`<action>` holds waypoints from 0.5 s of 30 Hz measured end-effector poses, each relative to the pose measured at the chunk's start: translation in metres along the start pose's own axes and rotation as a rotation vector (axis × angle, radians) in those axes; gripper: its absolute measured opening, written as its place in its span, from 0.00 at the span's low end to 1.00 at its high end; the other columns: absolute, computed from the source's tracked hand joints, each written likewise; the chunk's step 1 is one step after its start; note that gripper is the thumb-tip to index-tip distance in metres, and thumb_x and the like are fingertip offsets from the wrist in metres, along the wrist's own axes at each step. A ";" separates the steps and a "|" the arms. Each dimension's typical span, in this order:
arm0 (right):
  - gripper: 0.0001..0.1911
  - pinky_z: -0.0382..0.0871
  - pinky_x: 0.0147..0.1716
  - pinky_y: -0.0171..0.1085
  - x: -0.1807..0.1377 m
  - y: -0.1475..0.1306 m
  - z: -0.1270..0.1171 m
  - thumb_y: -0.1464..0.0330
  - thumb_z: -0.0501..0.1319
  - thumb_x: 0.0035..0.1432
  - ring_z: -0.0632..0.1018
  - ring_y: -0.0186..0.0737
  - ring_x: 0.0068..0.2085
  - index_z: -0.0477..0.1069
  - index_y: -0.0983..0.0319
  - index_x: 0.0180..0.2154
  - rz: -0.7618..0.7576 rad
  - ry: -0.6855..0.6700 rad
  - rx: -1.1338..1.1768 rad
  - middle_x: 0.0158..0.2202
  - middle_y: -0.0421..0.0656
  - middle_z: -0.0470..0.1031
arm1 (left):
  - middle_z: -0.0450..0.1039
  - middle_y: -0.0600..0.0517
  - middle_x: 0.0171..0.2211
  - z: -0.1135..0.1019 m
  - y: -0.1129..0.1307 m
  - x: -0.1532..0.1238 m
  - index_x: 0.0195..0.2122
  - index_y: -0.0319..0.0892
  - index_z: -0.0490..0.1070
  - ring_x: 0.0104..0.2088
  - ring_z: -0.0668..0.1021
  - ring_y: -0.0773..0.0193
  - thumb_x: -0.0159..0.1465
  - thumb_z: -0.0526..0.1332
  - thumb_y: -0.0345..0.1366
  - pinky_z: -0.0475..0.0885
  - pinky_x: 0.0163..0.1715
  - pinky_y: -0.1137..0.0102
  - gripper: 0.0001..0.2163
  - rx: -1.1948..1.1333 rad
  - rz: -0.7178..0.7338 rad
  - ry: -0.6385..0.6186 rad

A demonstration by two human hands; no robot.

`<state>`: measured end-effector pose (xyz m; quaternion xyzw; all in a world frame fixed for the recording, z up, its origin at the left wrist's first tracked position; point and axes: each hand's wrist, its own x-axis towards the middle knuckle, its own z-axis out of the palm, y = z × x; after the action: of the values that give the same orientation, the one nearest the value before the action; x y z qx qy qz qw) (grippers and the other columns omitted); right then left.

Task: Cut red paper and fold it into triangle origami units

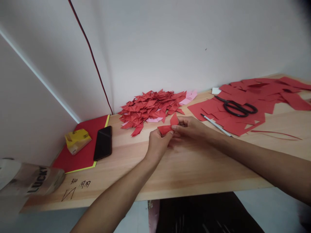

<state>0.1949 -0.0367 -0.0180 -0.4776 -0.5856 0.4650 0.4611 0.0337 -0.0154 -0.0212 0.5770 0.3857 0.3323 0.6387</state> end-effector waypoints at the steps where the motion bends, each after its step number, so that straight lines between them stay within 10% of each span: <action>1: 0.18 0.61 0.26 0.34 -0.001 0.000 0.000 0.54 0.66 0.50 0.69 0.33 0.26 0.66 0.61 0.28 -0.014 0.002 0.001 0.25 0.38 0.69 | 0.80 0.42 0.32 0.000 0.000 0.000 0.37 0.34 0.76 0.27 0.82 0.59 0.58 0.62 0.37 0.69 0.19 0.74 0.11 -0.008 0.002 -0.009; 15: 0.19 0.63 0.28 0.35 0.003 0.010 -0.001 0.53 0.66 0.50 0.71 0.35 0.29 0.66 0.61 0.32 -0.064 -0.022 -0.021 0.27 0.38 0.70 | 0.80 0.42 0.30 0.000 0.003 0.000 0.34 0.34 0.76 0.24 0.81 0.62 0.58 0.62 0.40 0.65 0.18 0.76 0.13 -0.079 0.008 -0.047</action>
<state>0.1967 -0.0330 -0.0271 -0.4582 -0.6107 0.4490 0.4642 0.0333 -0.0153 -0.0181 0.5606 0.3550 0.3362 0.6683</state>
